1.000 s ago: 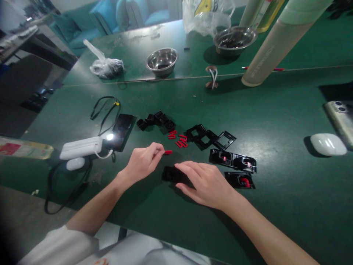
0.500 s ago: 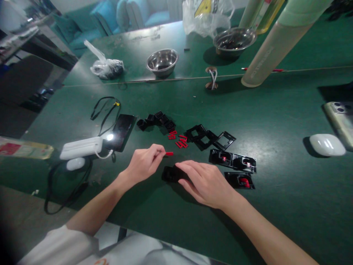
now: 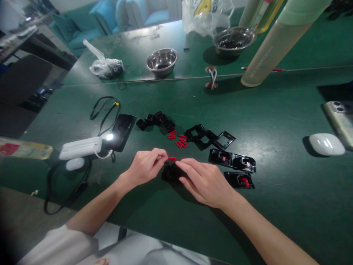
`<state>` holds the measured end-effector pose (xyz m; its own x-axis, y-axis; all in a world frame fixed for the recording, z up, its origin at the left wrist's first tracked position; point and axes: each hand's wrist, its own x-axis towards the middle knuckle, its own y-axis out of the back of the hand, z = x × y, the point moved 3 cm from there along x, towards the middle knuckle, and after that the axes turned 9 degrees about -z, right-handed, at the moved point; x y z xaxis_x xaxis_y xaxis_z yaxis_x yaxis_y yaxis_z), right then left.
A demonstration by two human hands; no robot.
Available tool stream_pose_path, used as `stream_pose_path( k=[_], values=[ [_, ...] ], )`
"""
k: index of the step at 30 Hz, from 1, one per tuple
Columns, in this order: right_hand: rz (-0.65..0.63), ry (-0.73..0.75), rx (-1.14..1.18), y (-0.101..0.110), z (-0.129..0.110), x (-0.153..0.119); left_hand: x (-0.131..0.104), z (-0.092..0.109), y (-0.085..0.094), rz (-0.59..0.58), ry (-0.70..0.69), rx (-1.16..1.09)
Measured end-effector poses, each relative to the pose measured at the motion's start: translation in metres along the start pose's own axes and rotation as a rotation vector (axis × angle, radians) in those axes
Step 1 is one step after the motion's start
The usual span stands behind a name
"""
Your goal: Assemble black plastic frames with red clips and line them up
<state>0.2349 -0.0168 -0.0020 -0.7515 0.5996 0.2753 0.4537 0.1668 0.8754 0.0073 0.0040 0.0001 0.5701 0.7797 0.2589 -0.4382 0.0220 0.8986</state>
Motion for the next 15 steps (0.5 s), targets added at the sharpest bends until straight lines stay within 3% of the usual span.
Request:
stream_pose_path(
  k=[15],
  values=[
    [-0.007,0.066,0.026,0.0013,-0.0016,-0.0012,0.0005,0.0036,0.0008,-0.014,-0.071,-0.019]
  ],
)
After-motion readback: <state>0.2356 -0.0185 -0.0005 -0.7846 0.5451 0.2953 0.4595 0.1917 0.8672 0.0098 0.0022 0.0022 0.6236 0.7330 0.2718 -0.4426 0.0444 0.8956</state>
